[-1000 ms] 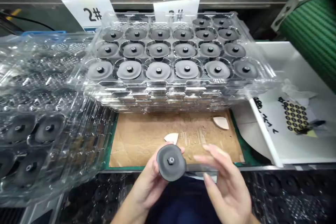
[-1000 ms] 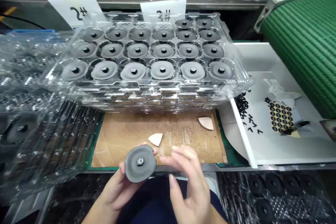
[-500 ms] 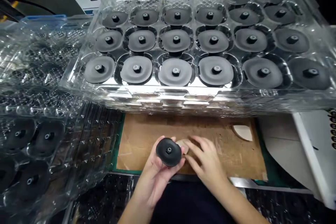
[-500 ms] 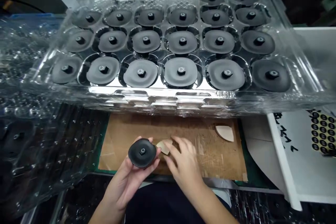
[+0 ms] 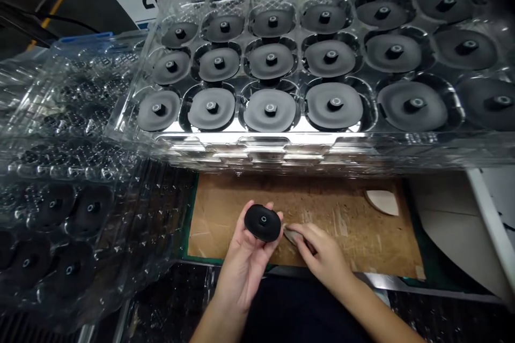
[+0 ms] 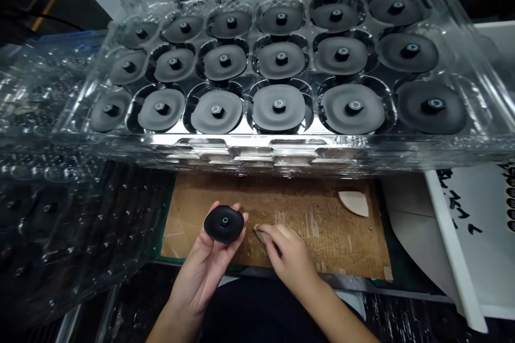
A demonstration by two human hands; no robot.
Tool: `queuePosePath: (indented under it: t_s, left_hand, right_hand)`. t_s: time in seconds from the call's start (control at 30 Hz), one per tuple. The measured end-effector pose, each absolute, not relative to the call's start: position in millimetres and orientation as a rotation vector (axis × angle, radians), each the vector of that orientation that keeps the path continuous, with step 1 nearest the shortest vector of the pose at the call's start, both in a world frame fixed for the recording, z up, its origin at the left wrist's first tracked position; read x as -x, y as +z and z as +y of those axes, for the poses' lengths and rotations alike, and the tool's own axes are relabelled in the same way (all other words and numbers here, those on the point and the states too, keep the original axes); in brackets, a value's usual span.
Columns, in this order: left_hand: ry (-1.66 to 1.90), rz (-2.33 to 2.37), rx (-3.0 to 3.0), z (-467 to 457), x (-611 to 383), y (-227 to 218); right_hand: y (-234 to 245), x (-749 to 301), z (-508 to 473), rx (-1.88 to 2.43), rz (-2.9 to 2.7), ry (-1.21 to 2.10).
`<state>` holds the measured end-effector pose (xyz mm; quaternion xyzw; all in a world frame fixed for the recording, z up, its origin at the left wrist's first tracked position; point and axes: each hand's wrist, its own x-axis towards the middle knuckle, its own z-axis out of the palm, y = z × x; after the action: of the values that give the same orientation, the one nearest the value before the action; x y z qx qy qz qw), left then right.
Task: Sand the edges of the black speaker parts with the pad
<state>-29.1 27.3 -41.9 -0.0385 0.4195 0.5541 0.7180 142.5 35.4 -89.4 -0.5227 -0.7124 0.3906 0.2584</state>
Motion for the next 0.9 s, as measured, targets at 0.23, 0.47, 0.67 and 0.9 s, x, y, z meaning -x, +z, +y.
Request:
queuePosePath:
  t_s: [0.23, 0.47, 0.67, 0.9]
  left_hand:
    - [1.199, 0.974, 0.021, 39.9, -7.5, -28.4]
    - [1.109, 0.908, -0.088, 40.4, -33.1, -10.8]
    - [1.043, 0.919, -0.123, 37.6, -33.3, -3.9]
    - [1.008, 0.868, -0.118, 40.0, -38.6, -0.4]
  right_hand:
    - [-18.3, -150.0, 60.3, 1.438, -1.634, 0.910]
    - [32.5, -155.8, 69.1, 1.186, -1.873, 1.175]
    - [32.6, -163.2, 55.0, 1.093, -1.746, 1.015]
    - [36.2, -170.4, 52.0, 1.168, -1.694, 0.951]
